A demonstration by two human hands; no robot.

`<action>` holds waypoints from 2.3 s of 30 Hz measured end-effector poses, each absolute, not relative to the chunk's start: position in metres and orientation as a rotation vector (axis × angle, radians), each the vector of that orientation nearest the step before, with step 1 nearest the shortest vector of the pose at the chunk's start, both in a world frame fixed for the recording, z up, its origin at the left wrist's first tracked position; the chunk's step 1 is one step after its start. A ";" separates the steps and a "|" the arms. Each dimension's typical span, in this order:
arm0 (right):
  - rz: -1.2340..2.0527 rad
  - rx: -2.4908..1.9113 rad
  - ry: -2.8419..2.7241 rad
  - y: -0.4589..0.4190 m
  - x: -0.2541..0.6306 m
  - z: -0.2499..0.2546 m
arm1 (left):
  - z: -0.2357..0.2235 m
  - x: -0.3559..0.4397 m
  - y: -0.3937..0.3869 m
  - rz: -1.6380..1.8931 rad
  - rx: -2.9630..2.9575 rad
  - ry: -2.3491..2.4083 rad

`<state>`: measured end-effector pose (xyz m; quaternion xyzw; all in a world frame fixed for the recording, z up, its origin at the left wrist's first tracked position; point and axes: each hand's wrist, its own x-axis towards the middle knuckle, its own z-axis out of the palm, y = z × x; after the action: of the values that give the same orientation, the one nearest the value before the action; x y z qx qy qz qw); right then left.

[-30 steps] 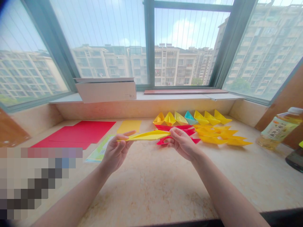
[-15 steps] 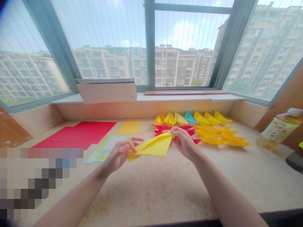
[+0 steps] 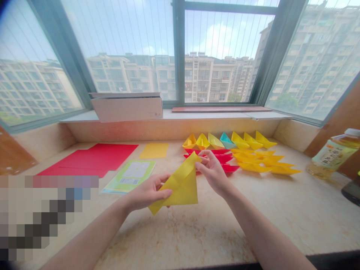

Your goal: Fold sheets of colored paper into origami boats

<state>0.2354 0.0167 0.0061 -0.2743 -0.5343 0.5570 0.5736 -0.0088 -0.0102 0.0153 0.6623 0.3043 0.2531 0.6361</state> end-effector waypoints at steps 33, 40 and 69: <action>1.025 -0.757 -1.222 0.004 0.223 0.012 | 0.020 0.016 -0.029 0.579 1.840 0.897; 1.037 -0.846 -1.317 -0.003 0.201 0.014 | 0.023 0.023 -0.028 0.645 1.753 0.884; 0.636 -0.908 -1.668 -0.011 0.194 0.000 | 0.008 0.034 -0.030 0.844 1.329 0.763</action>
<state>0.1939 -0.0114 -0.0002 -0.3817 -0.7015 0.2674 0.5391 0.0341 -0.0295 0.0079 0.5828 0.3345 0.3703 0.6414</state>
